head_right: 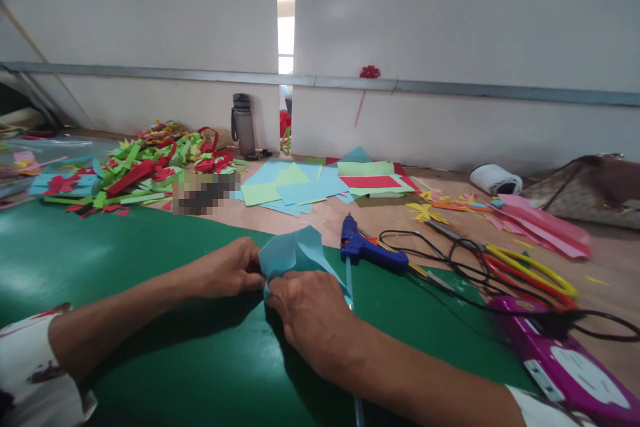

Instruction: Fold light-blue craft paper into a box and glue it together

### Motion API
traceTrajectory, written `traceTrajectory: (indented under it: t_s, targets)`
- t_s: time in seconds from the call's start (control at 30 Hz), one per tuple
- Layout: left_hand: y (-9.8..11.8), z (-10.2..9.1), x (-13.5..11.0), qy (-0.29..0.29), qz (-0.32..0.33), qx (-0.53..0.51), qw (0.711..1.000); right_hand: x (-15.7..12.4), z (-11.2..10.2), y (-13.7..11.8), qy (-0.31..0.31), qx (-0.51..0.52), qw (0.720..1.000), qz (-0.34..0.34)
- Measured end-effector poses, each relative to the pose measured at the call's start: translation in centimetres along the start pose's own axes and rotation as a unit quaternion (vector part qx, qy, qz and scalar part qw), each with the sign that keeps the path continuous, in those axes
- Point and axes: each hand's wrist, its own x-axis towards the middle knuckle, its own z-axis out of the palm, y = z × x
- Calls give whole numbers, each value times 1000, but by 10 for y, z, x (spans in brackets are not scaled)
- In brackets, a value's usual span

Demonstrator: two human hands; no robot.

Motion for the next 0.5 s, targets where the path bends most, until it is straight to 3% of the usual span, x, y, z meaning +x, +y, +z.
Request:
traceTrajectory:
  t_s: [0.27,0.5]
  targets:
    - [1,-1,0,-17,13,-4,1000,0,-2,-1,0,-25,1000,2]
    - [3,-2,-1,-30,15,-9,999,1,-5,-2,-27,-56,997,44]
